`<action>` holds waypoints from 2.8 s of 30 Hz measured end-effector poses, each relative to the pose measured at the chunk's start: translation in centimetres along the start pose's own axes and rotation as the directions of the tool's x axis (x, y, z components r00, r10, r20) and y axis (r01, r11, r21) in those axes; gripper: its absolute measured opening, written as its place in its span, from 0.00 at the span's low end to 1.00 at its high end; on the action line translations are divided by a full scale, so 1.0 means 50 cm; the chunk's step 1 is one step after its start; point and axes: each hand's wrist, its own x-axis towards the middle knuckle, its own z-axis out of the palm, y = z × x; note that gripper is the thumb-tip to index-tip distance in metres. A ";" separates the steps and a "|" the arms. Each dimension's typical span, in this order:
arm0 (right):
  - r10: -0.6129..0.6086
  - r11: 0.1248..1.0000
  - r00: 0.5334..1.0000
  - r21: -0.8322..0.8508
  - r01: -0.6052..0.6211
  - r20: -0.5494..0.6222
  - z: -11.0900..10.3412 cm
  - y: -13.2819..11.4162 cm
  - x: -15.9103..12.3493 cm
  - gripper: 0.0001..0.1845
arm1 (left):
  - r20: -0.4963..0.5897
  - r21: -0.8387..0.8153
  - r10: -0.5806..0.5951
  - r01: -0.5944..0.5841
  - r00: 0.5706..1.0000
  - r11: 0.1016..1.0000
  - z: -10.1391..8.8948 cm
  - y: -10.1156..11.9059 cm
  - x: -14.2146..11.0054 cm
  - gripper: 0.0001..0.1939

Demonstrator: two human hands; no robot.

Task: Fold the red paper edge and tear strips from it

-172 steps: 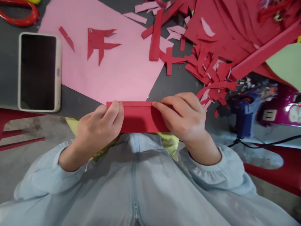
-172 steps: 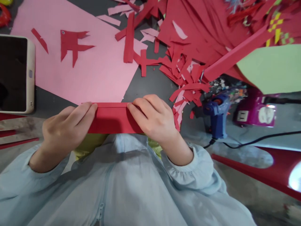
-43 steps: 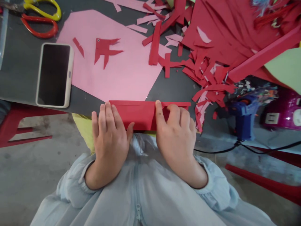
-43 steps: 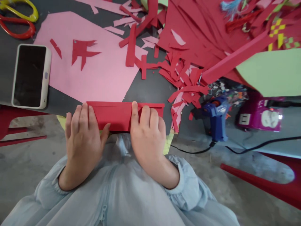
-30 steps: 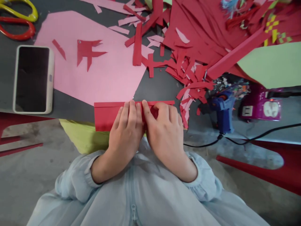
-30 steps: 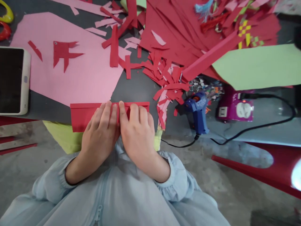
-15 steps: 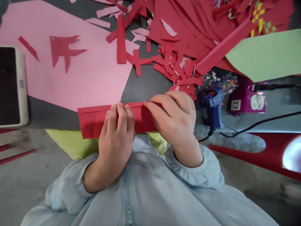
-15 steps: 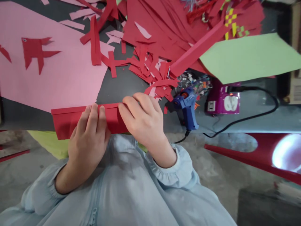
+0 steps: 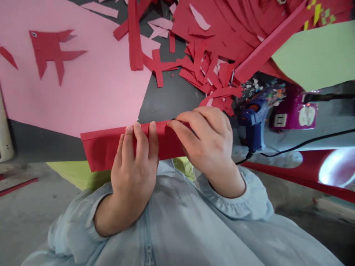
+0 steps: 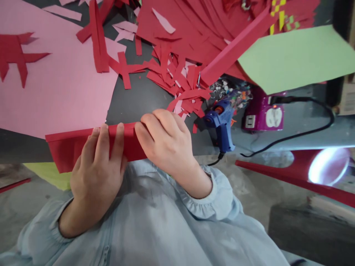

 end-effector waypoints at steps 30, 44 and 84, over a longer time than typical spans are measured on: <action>0.377 0.926 0.907 -0.080 -0.368 0.188 -0.006 -0.092 -0.052 0.25 | 0.025 0.253 0.071 -0.075 0.997 0.965 -0.001 0.016 0.022 0.28; 0.437 0.896 0.855 -0.049 -0.442 0.279 -0.008 -0.093 -0.042 0.30 | 0.054 0.168 0.028 -0.037 0.998 0.985 -0.004 0.019 0.026 0.26; 0.509 0.860 0.818 -0.115 -0.498 0.269 -0.025 -0.054 -0.069 0.32 | 0.038 0.188 0.038 -0.044 0.999 0.981 0.000 0.021 0.023 0.33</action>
